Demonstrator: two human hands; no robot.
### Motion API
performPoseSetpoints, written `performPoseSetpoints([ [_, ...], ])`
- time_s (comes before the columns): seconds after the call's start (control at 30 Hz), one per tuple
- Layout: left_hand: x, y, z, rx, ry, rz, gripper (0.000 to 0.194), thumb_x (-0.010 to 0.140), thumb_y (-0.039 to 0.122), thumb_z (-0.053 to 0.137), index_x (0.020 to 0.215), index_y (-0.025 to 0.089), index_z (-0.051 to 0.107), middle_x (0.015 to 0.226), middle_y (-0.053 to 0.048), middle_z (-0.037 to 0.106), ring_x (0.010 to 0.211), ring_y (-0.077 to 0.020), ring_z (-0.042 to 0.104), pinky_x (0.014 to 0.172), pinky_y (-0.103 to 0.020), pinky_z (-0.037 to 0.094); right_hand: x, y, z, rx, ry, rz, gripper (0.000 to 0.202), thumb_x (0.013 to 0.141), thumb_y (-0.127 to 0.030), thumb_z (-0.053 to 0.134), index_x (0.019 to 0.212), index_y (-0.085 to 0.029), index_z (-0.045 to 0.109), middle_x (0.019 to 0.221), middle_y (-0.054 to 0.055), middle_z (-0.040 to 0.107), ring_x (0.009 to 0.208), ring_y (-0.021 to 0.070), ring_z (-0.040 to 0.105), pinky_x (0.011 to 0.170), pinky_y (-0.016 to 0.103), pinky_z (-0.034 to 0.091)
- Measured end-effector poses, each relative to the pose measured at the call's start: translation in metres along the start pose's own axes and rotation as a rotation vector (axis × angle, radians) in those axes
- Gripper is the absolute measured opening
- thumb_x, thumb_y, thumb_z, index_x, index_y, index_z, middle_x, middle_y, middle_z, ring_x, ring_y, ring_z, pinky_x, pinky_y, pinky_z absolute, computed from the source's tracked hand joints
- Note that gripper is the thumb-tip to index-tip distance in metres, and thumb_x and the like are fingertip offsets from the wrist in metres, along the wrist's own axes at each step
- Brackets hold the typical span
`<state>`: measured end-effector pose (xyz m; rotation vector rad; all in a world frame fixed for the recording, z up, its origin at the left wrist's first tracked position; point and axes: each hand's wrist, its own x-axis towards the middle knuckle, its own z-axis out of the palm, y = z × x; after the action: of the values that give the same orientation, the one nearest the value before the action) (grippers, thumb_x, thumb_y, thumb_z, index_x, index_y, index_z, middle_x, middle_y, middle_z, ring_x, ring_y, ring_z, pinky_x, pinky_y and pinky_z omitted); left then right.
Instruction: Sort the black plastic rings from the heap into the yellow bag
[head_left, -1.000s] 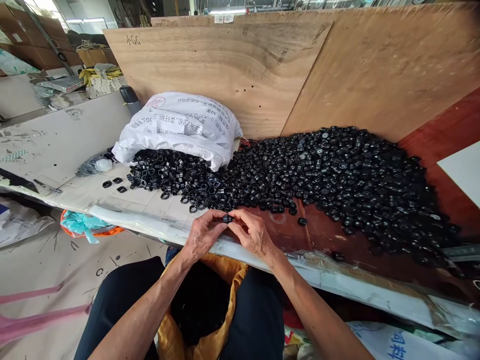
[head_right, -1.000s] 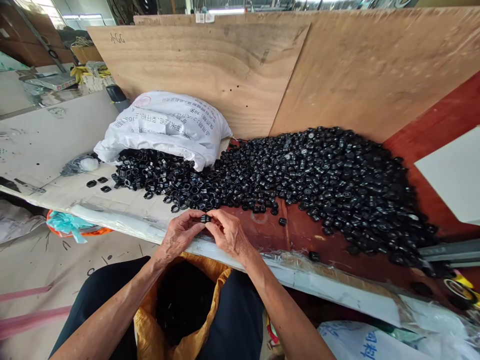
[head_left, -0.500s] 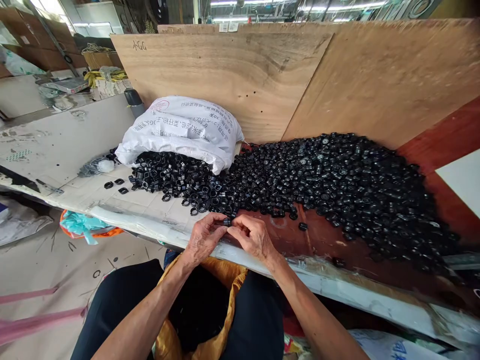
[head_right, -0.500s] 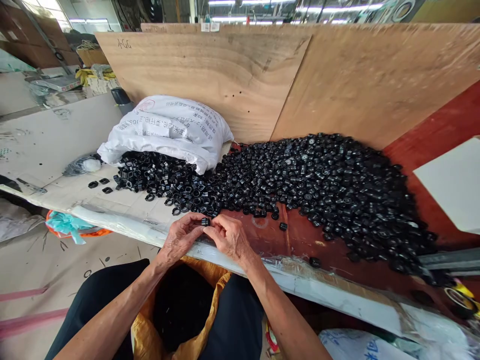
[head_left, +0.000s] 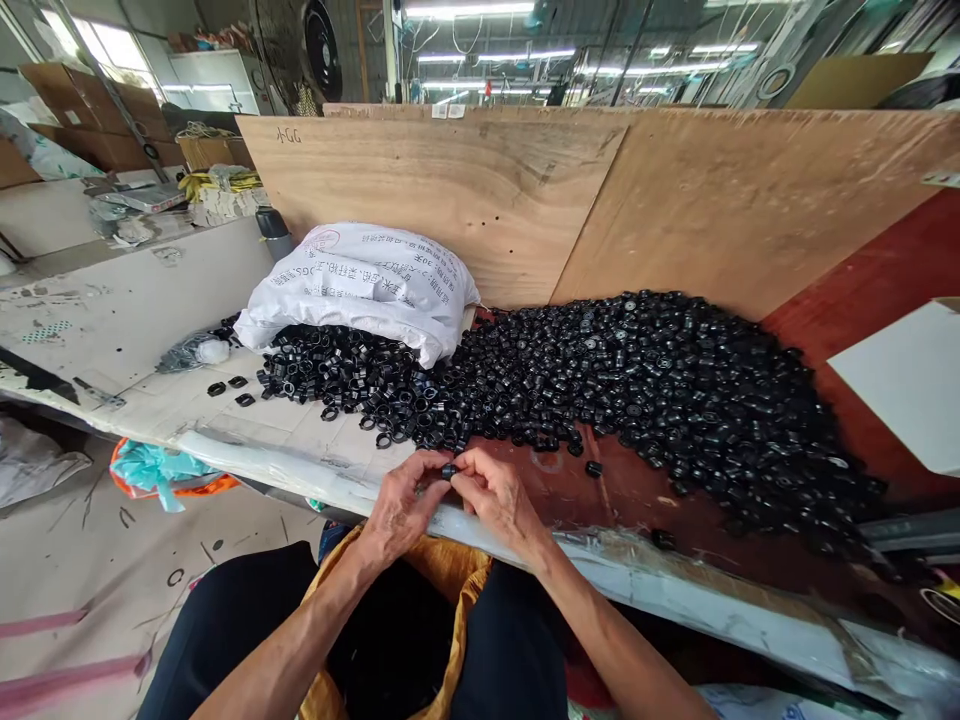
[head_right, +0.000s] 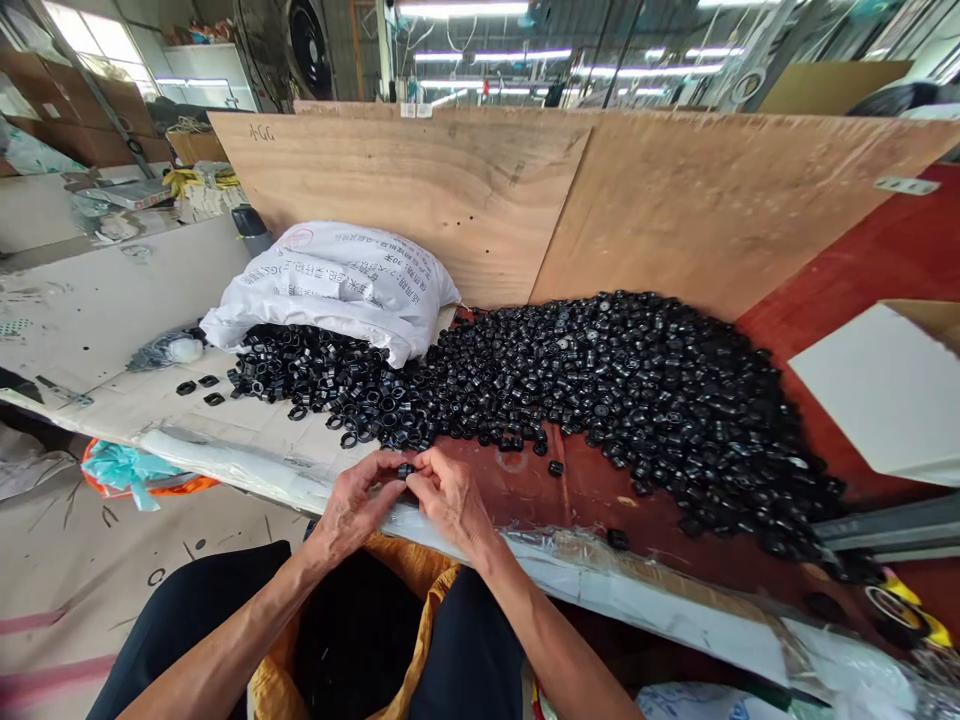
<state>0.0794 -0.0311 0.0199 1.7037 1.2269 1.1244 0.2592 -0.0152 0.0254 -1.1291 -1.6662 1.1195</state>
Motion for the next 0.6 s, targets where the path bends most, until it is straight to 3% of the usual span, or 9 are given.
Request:
performPoseSetpoints([
  [0.1,-0.018,0.008,-0.018,0.124,-0.082,0.089,0.025,0.095,0.023,0.060,0.118,0.025,0.070,0.116,-0.007,0.076,0.107,-0.0234,0.072,0.098,-0.039,0.056,-0.016,-0.008,0.011,0.030,-0.059,0.128,0.004,0.088,-0.023,0.062,0.086,-0.021,0.065,0.055,-0.006,0.058,0.042,0.0116,0.052,0.043,0.022,0.038],
  [0.17,-0.022,0.017,-0.034,0.161,-0.244,0.113,0.024,0.093,0.023,0.063,0.116,0.026,0.071,0.112,-0.006,0.076,0.104,-0.0233,0.071,0.095,-0.037,0.056,-0.026,-0.010,0.007,-0.086,-0.059,0.085,0.013,0.087,-0.027,0.066,0.076,-0.021,0.065,0.056,-0.004,0.059,0.045,0.0118,0.053,0.044,0.022,0.037],
  [0.23,-0.015,0.025,-0.044,0.209,-0.373,0.095,0.019,0.091,0.028,0.069,0.109,0.025,0.074,0.103,-0.005,0.075,0.095,-0.0223,0.071,0.086,-0.033,0.057,-0.030,-0.006,-0.011,-0.298,0.112,-0.007,0.020,0.088,-0.033,0.070,0.073,-0.021,0.066,0.061,0.000,0.062,0.055,0.0150,0.057,0.052,0.025,0.043],
  [0.27,-0.008,0.027,-0.043,0.243,-0.371,0.087,0.019,0.089,0.032,0.073,0.107,0.025,0.074,0.097,-0.004,0.073,0.088,-0.0214,0.070,0.081,-0.032,0.056,-0.030,0.000,-0.023,-0.420,0.258,-0.048,0.021,0.089,-0.037,0.070,0.077,-0.021,0.068,0.069,0.003,0.065,0.062,0.0183,0.060,0.059,0.029,0.049],
  [0.33,0.009,0.024,-0.033,0.320,-0.234,0.095,0.024,0.088,0.036,0.075,0.109,0.024,0.073,0.090,-0.003,0.070,0.078,-0.0196,0.067,0.076,-0.031,0.055,-0.024,0.016,-0.050,-0.662,0.552,-0.099,0.024,0.090,-0.042,0.070,0.098,-0.019,0.072,0.096,0.013,0.070,0.088,0.0289,0.064,0.082,0.043,0.055],
  [0.37,0.017,0.020,-0.023,0.357,-0.139,0.111,0.027,0.088,0.035,0.075,0.113,0.024,0.073,0.088,-0.003,0.069,0.075,-0.0193,0.066,0.076,-0.031,0.054,-0.019,0.026,-0.062,-0.751,0.624,-0.116,0.032,0.090,-0.043,0.068,0.110,-0.018,0.071,0.111,0.018,0.068,0.102,0.0346,0.062,0.092,0.051,0.053],
  [0.47,0.038,0.004,0.010,0.460,0.025,0.121,0.039,0.087,0.029,0.075,0.125,0.024,0.069,0.088,-0.003,0.071,0.077,-0.0214,0.068,0.079,-0.032,0.054,0.000,0.053,-0.077,-0.866,0.602,-0.130,0.047,0.095,-0.043,0.062,0.135,-0.017,0.062,0.135,0.022,0.059,0.128,0.0425,0.050,0.106,0.064,0.042],
  [0.6,0.048,-0.008,0.031,0.604,0.082,0.047,0.027,0.093,0.026,0.068,0.120,0.025,0.071,0.087,-0.005,0.077,0.081,-0.0238,0.072,0.078,-0.031,0.051,0.023,0.070,-0.055,-0.864,0.500,-0.076,0.047,0.100,-0.039,0.057,0.143,-0.019,0.057,0.146,0.023,0.052,0.140,0.0461,0.038,0.108,0.073,0.036],
])
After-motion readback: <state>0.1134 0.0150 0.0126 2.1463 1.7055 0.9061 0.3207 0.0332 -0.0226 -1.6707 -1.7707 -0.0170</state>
